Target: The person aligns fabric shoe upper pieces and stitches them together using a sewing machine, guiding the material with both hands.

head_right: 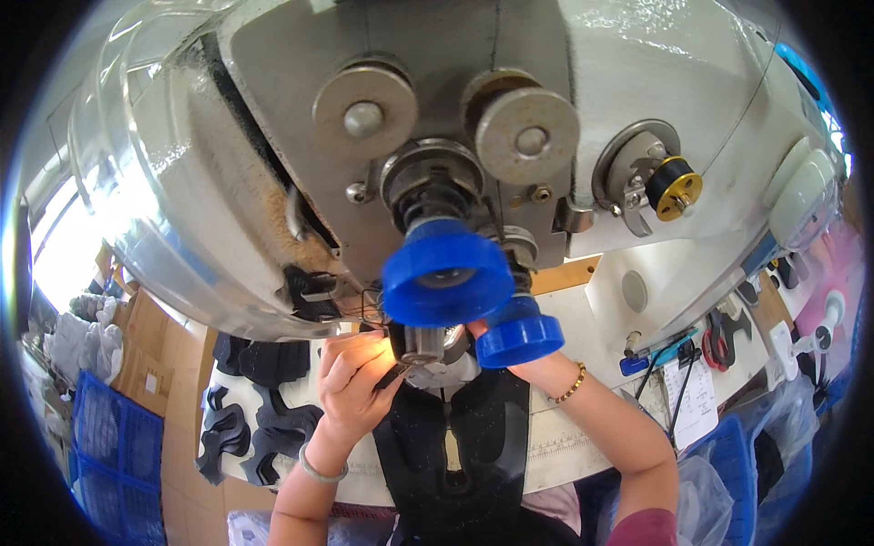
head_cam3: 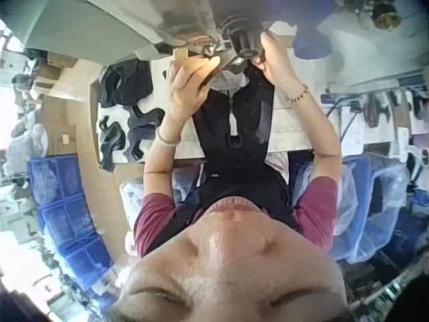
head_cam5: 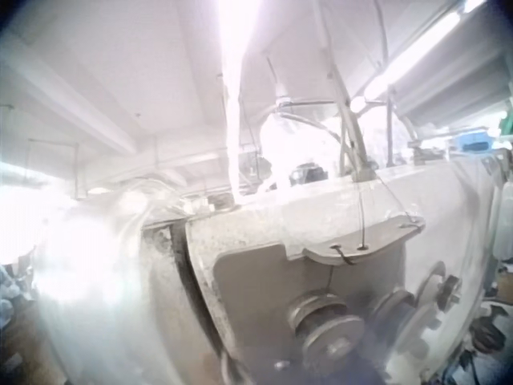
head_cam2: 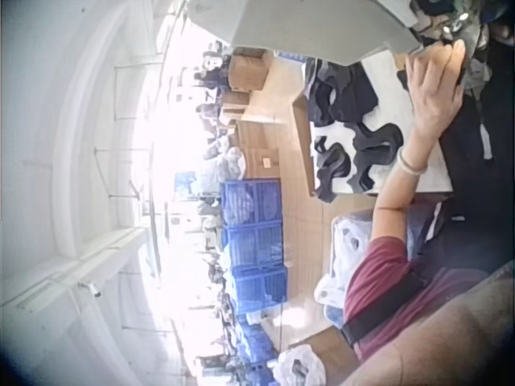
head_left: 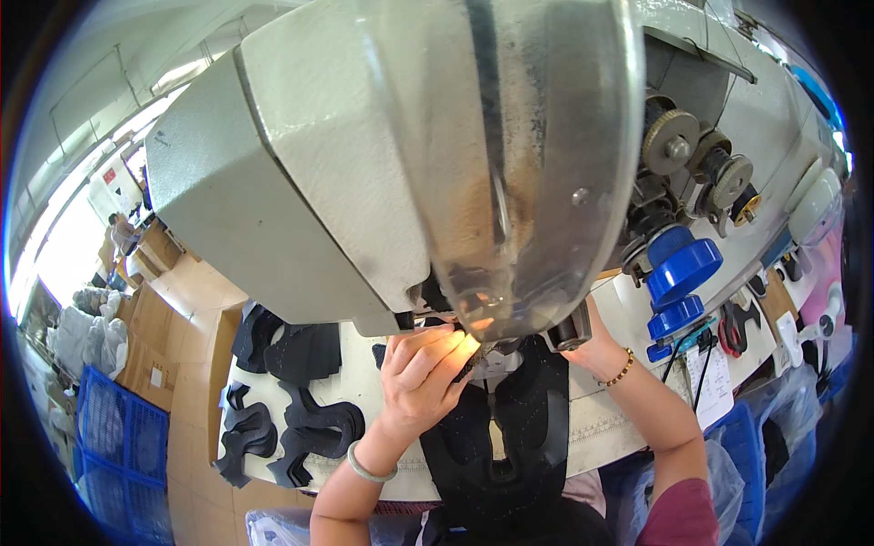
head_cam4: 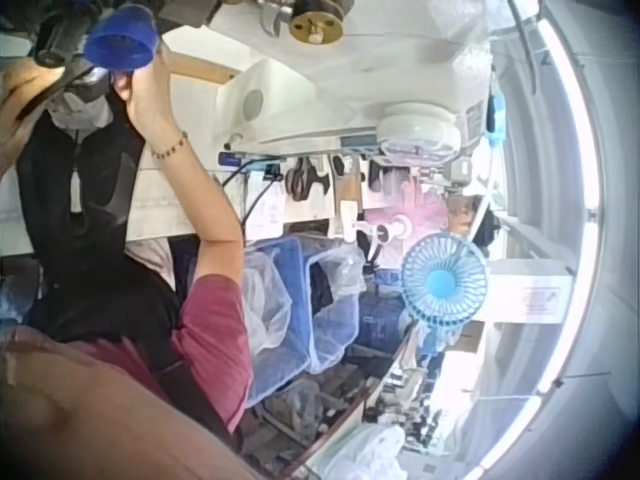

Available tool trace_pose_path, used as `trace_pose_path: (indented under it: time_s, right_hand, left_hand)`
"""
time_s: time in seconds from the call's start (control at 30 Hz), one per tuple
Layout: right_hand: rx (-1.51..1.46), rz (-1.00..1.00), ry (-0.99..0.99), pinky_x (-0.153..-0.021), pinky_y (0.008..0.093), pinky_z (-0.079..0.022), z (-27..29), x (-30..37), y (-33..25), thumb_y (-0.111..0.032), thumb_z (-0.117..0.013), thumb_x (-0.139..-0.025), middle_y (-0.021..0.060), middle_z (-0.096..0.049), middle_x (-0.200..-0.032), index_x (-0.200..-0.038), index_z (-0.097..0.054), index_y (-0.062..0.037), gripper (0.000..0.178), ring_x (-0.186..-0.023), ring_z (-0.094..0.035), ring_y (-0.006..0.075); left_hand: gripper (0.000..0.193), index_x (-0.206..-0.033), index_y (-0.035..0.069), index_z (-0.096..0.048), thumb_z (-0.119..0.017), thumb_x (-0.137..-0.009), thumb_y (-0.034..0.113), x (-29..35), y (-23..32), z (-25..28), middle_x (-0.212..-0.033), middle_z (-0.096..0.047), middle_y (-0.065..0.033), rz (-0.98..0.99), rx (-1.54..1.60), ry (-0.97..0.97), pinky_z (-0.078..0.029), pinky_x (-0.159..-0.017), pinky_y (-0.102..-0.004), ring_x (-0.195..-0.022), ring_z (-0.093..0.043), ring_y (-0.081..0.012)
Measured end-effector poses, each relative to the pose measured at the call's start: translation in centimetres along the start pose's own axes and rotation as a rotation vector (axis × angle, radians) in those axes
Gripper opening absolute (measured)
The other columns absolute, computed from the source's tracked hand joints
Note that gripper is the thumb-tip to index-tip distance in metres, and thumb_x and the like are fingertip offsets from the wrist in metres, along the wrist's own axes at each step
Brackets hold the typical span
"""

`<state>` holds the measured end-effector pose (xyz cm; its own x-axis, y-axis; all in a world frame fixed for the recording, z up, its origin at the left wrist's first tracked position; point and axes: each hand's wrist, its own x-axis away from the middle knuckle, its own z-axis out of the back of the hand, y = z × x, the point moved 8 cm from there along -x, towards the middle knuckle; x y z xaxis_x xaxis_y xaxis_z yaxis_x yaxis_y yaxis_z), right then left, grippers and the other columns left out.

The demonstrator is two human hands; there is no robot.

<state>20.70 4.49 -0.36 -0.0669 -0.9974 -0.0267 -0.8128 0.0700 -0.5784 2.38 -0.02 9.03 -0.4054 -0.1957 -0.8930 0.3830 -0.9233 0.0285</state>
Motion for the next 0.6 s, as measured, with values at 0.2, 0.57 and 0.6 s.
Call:
trace_pose_path:
  time_s: [0.2, 0.57, 0.6]
  right_hand:
    - [0.066, 0.037, -0.250, -0.048, 0.0339, -0.050, -0.9, 1.2, -0.3, -0.019, -0.052, -0.090, 0.0094, -0.060, -0.082, -0.103, -0.053, -0.0070, 0.018, -0.066, -0.061, 0.0201]
    - [0.181, 0.197, 0.006, -0.048, 0.0312, -0.050, 0.7, 1.6, -0.8, -0.016, -0.049, -0.092, 0.0110, -0.059, -0.087, -0.106, -0.049, -0.0038, 0.019, -0.066, -0.061, 0.0215]
    - [0.222, 0.213, 0.001, -0.050, 0.0312, -0.050, 0.5, 1.6, -0.9, -0.015, -0.049, -0.092, 0.0108, -0.059, -0.086, -0.105, -0.050, -0.0030, 0.018, -0.066, -0.061, 0.0216]
  left_hand:
    - [0.027, -0.085, 0.009, -0.068, -0.080, -0.063, 0.018, -0.2, 0.2, -0.2, -0.087, -0.059, 0.0023, -0.002, -0.046, 0.031, -0.042, -0.066, -0.0307, -0.085, -0.058, -0.0157]
    - [0.019, -0.073, 0.011, -0.065, -0.079, -0.065, 0.021, -0.9, 0.6, -0.2, -0.081, -0.057, 0.0032, -0.060, -0.128, -0.001, -0.042, -0.074, -0.0335, -0.078, -0.055, -0.0149]
    - [0.018, -0.073, 0.011, -0.065, -0.078, -0.066, 0.020, -1.0, 0.7, -0.2, -0.079, -0.057, 0.0029, -0.054, -0.144, -0.007, -0.042, -0.074, -0.0333, -0.078, -0.055, -0.0155]
